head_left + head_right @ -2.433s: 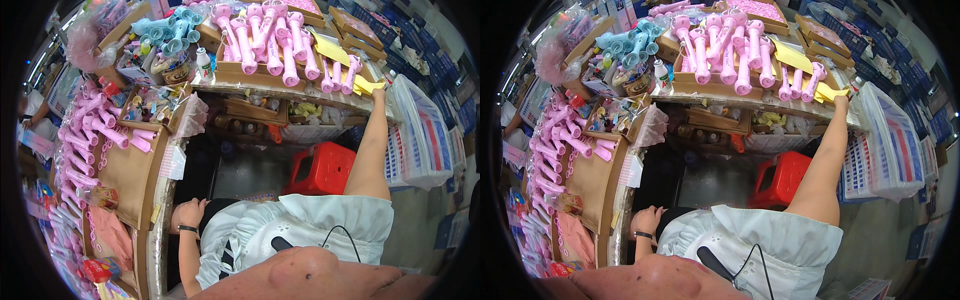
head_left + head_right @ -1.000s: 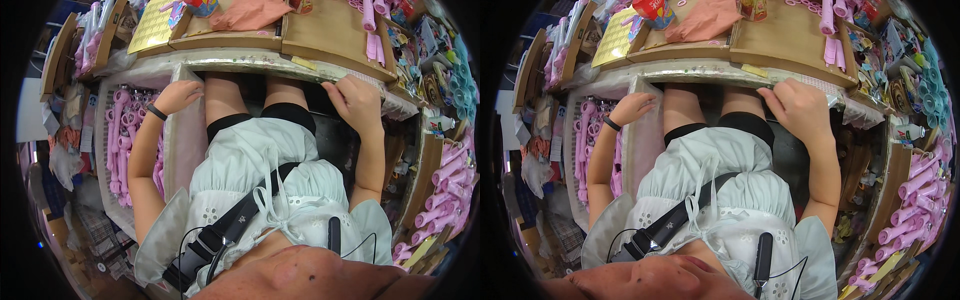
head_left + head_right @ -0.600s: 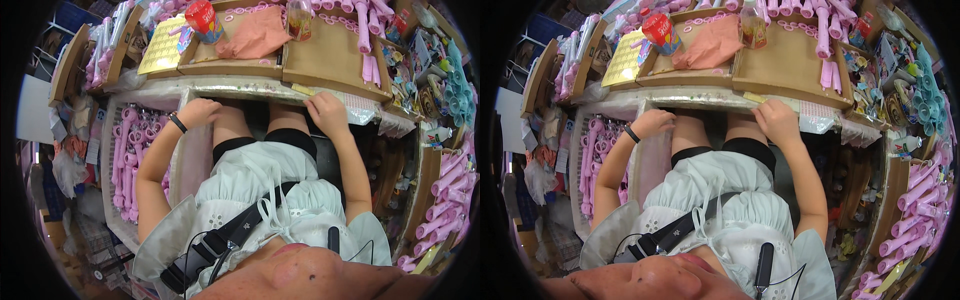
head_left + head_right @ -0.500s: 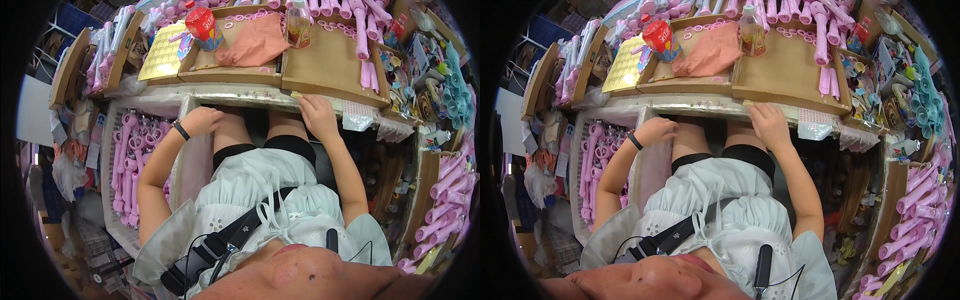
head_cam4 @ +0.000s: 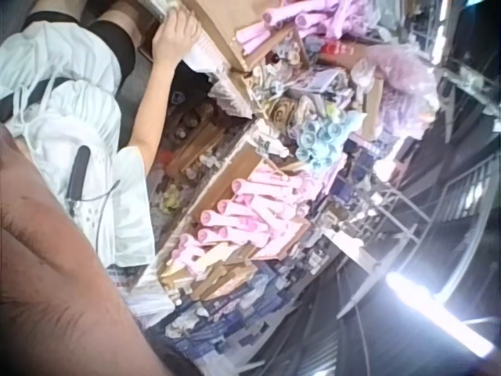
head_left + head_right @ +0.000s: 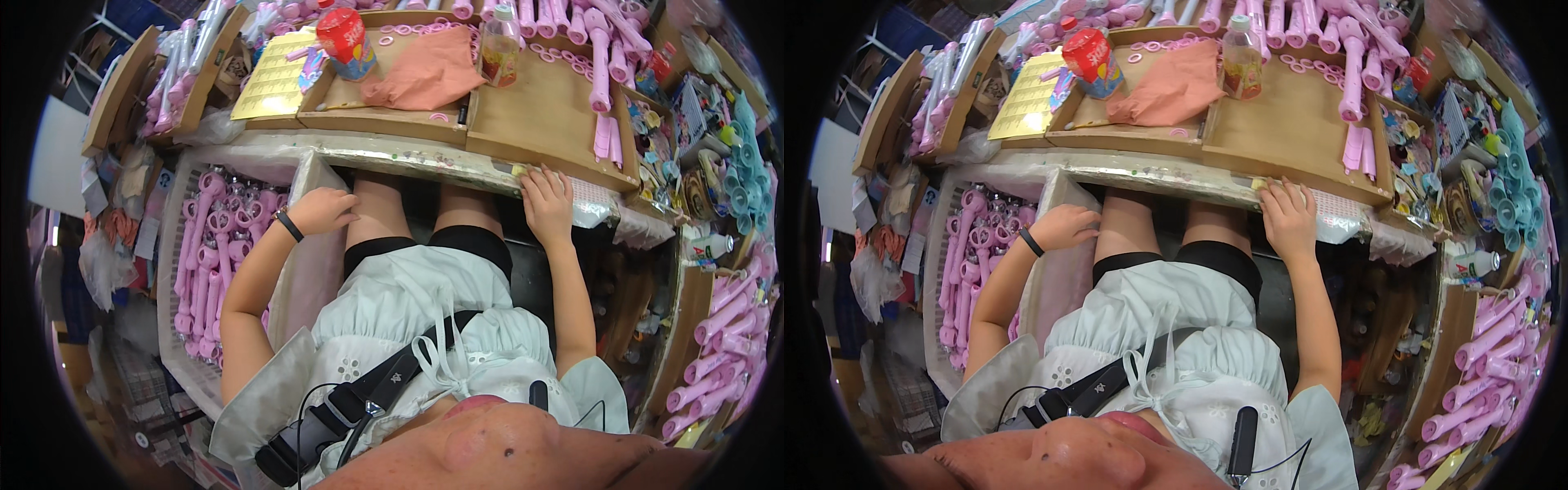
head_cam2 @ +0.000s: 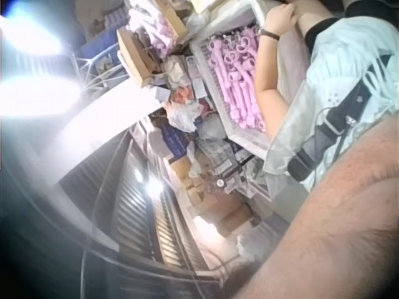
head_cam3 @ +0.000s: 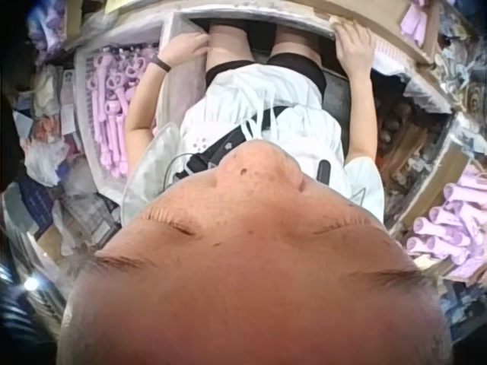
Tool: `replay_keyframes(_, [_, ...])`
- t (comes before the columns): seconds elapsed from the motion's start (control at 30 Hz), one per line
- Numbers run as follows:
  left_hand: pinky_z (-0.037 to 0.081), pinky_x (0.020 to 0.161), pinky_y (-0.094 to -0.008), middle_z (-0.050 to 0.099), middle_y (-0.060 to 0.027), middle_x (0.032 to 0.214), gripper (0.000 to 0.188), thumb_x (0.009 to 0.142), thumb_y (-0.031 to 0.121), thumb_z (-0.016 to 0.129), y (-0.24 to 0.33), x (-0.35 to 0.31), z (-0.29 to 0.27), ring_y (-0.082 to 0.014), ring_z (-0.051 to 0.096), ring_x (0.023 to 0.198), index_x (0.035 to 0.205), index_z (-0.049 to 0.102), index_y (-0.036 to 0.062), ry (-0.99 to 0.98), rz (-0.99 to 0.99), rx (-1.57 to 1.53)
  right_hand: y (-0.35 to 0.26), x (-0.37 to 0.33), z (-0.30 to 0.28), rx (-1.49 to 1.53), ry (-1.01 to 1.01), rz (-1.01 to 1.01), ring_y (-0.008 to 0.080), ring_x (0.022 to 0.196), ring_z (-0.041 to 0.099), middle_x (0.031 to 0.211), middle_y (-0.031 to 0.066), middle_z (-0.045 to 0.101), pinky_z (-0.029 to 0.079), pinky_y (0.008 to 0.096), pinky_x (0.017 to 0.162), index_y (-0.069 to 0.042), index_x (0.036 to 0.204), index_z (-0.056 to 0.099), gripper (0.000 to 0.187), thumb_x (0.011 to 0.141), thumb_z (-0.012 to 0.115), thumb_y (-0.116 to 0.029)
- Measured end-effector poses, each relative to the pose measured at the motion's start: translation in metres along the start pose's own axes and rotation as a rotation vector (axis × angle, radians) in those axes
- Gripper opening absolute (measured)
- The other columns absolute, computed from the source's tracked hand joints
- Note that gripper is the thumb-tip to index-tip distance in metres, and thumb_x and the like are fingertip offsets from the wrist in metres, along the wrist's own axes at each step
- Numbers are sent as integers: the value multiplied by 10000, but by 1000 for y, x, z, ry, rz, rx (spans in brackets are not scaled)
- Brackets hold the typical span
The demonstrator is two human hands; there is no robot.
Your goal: The person opens a cardboard box, removes a yellow instruction sheet, and uses a utility knife to cut it. They then pick up a pink bubble wand, wipe it with a cloth, and use the knife to scrape or trim parts of the wand's head. The person repeatedly handles the wand and the knife while seated at a cluttered workbench.
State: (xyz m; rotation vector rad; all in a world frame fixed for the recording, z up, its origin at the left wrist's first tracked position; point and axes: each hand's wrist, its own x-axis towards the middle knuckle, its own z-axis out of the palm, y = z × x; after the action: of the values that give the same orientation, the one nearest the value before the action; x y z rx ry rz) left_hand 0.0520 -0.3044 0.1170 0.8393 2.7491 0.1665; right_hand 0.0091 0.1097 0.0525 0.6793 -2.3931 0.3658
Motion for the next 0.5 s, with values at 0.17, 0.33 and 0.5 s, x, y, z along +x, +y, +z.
replay_keyframes(0.17, [475, 723, -417, 624, -149, 838, 233, 833, 239, 592, -12, -10, -38, -339, 592, 819, 983, 603, 61, 125, -35, -17, -30, 22, -3, 122, 133, -40, 245, 1097, 521, 1132, 65, 580, 347, 424, 959, -108, 973, 634, 217, 756, 651, -113])
replay_keyframes(0.33, [483, 717, -393, 637, -136, 869, 179, 864, 213, 556, -72, -22, -89, -316, 604, 821, 910, 625, 54, 499, -261, 11, -49, 45, -7, 247, 136, -63, 270, 1048, 538, 1060, 77, 592, 398, 427, 918, -79, 922, 631, 190, 734, 658, -80])
replay_keyframes(0.5, [482, 706, -423, 636, -156, 872, 175, 849, 199, 521, -177, -63, -147, -327, 610, 802, 837, 619, 55, 359, -647, 598, -58, 57, -16, 274, 167, -49, 291, 990, 558, 998, 84, 602, 427, 419, 869, -63, 888, 641, 163, 728, 654, -36])
